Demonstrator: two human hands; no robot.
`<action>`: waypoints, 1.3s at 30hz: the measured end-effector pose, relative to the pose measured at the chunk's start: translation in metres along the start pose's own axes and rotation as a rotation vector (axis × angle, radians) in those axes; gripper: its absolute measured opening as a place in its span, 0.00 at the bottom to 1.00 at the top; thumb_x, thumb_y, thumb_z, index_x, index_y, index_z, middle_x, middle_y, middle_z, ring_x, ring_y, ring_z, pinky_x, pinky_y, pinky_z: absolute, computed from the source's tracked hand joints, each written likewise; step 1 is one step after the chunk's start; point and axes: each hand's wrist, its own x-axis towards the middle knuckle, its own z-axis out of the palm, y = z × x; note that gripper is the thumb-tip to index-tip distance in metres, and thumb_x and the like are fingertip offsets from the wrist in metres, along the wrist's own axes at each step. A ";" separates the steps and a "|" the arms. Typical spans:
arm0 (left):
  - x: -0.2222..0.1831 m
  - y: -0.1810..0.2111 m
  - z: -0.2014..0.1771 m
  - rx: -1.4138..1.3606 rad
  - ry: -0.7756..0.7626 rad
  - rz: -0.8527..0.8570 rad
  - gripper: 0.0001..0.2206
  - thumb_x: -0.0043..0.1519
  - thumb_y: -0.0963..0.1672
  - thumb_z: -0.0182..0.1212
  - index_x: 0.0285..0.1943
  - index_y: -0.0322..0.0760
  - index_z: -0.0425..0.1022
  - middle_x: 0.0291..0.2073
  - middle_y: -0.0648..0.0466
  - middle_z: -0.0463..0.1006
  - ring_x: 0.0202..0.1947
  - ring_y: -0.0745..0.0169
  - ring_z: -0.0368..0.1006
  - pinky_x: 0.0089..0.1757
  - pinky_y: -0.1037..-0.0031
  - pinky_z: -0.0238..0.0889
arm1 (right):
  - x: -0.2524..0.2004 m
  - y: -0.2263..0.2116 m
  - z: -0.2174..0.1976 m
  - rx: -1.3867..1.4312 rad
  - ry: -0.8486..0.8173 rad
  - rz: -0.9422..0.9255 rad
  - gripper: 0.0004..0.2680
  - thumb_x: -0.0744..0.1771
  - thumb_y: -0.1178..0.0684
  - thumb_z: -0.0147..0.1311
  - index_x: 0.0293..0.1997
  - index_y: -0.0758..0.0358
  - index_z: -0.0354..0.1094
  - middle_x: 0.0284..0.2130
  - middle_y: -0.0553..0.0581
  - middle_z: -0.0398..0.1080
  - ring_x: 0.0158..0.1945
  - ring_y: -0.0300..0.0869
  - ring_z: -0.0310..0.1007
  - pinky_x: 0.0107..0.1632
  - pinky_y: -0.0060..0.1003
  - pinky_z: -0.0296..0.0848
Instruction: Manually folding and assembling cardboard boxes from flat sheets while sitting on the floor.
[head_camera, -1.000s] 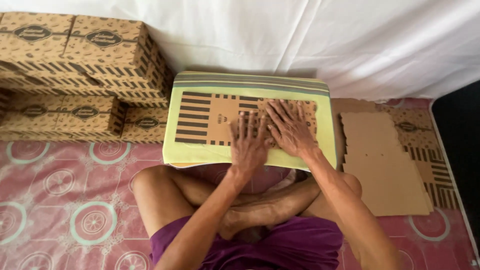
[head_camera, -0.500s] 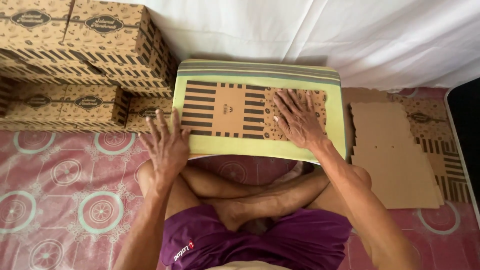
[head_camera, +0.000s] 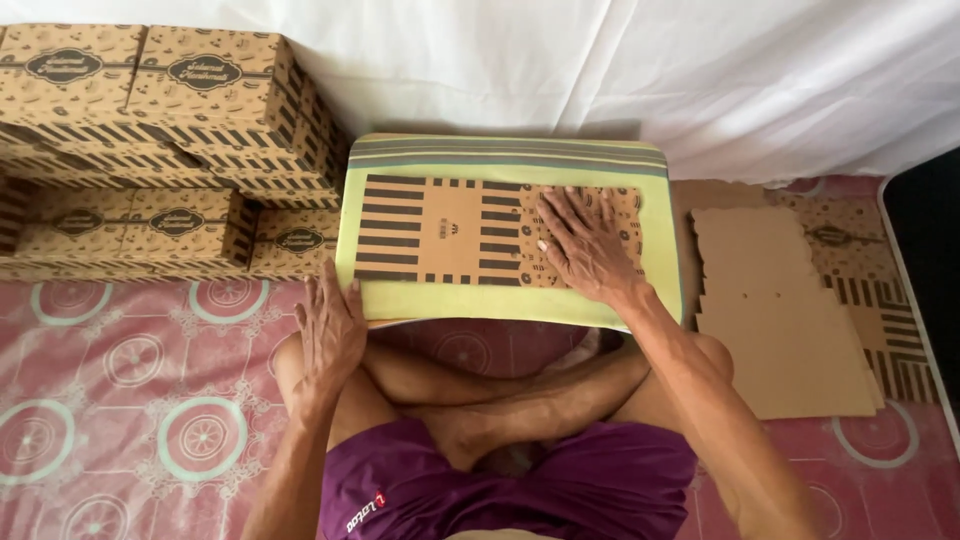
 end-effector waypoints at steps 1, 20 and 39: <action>-0.002 -0.003 0.002 0.029 0.068 0.068 0.29 0.73 0.54 0.36 0.80 0.37 0.49 0.70 0.35 0.62 0.72 0.32 0.52 0.63 0.34 0.46 | 0.000 0.001 0.002 -0.007 0.000 0.011 0.21 0.74 0.39 0.30 0.79 0.47 0.42 0.78 0.53 0.38 0.79 0.53 0.32 0.73 0.67 0.26; 0.005 -0.041 -0.022 0.444 0.496 1.171 0.07 0.64 0.39 0.52 0.46 0.33 0.76 0.41 0.44 0.77 0.46 0.47 0.76 0.61 0.40 0.60 | 0.000 -0.002 0.001 -0.036 0.029 0.007 0.22 0.74 0.37 0.30 0.79 0.50 0.46 0.76 0.56 0.44 0.79 0.54 0.37 0.73 0.67 0.27; -0.013 0.042 -0.035 0.496 0.528 0.717 0.19 0.60 0.48 0.60 0.59 0.39 0.71 0.52 0.47 0.78 0.58 0.53 0.73 0.65 0.55 0.54 | -0.017 -0.025 -0.012 -0.021 -0.004 0.076 0.22 0.73 0.35 0.33 0.76 0.50 0.50 0.76 0.54 0.45 0.78 0.52 0.38 0.74 0.62 0.30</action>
